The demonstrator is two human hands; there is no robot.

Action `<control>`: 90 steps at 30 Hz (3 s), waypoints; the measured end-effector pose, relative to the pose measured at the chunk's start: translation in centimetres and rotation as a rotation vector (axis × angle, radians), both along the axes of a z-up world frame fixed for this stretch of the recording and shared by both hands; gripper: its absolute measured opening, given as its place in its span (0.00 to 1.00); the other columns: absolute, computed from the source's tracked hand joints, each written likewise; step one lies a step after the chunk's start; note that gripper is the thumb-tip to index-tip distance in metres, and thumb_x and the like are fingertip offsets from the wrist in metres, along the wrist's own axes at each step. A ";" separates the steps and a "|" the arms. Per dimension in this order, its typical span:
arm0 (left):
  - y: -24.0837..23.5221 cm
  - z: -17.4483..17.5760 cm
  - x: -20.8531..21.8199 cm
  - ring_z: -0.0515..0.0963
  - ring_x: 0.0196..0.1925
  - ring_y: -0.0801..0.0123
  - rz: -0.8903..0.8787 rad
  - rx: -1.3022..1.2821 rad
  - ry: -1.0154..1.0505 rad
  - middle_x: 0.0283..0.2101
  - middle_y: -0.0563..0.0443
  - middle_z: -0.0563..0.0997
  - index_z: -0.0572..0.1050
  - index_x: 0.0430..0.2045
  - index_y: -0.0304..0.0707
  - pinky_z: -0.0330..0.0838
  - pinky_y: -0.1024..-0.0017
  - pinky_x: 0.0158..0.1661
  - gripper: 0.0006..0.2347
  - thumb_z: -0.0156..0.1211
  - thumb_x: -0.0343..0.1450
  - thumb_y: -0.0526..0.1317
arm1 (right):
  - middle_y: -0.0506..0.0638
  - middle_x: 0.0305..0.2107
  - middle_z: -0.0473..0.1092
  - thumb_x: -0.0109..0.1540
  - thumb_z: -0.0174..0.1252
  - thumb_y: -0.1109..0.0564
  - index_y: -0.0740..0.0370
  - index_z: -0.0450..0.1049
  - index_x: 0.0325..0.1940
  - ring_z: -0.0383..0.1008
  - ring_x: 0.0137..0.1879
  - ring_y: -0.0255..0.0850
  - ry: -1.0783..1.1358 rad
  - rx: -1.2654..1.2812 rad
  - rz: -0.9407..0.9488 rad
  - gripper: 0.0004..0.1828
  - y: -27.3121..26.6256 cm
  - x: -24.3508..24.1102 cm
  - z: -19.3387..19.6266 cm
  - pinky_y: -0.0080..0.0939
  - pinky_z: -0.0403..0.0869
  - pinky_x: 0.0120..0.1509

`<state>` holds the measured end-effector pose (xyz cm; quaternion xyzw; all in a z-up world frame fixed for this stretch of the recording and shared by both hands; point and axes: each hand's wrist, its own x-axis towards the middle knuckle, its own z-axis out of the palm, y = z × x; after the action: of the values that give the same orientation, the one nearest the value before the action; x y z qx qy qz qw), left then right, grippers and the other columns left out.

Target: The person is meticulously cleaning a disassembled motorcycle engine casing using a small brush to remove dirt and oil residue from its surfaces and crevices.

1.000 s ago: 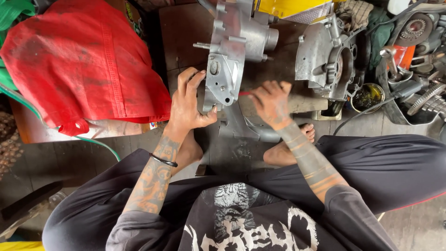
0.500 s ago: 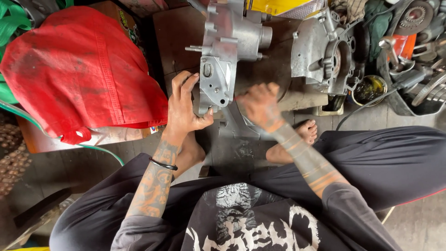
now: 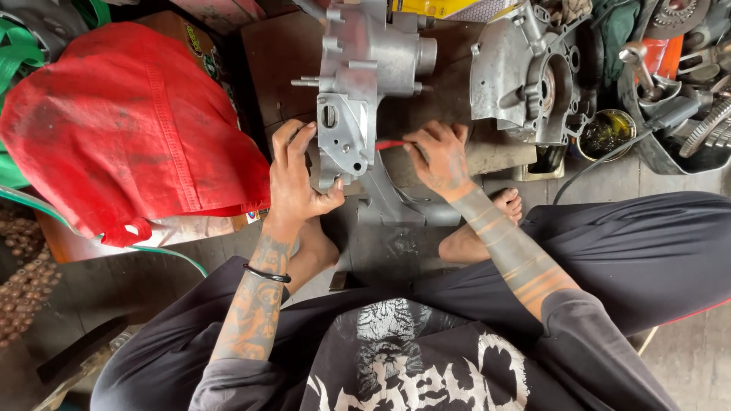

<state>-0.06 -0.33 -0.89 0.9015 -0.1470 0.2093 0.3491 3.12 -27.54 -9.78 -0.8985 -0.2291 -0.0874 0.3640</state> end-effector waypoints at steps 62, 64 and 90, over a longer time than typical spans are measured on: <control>0.1 -0.3 0.0 0.78 0.46 0.50 -0.003 0.032 0.019 0.53 0.38 0.66 0.66 0.57 0.33 0.82 0.61 0.37 0.36 0.57 0.61 0.63 | 0.62 0.35 0.77 0.63 0.58 0.63 0.55 0.82 0.54 0.78 0.45 0.64 0.508 0.026 0.079 0.16 -2.2 1.1 7.6 0.62 0.76 0.49; 0.3 -0.5 -0.2 0.78 0.47 0.49 0.002 0.048 0.024 0.53 0.39 0.66 0.66 0.58 0.34 0.83 0.60 0.38 0.37 0.57 0.61 0.63 | 0.53 0.38 0.78 0.65 0.57 0.59 0.45 0.80 0.57 0.79 0.47 0.56 0.523 -0.031 0.015 0.18 -2.9 1.0 2.4 0.56 0.76 0.51; -0.7 0.5 0.1 0.70 0.20 0.62 -0.014 0.032 0.044 0.56 0.36 0.64 0.64 0.58 0.30 0.73 0.65 0.23 0.38 0.59 0.65 0.65 | 0.46 0.33 0.80 0.61 0.55 0.52 0.40 0.82 0.44 0.83 0.39 0.51 0.707 -0.139 -0.013 0.12 -0.1 -0.9 -1.7 0.51 0.81 0.39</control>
<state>0.03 -1.00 -0.43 0.9103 -0.1488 0.1846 0.3394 2.22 -27.62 -11.43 -0.8974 -0.0886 0.2422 0.3581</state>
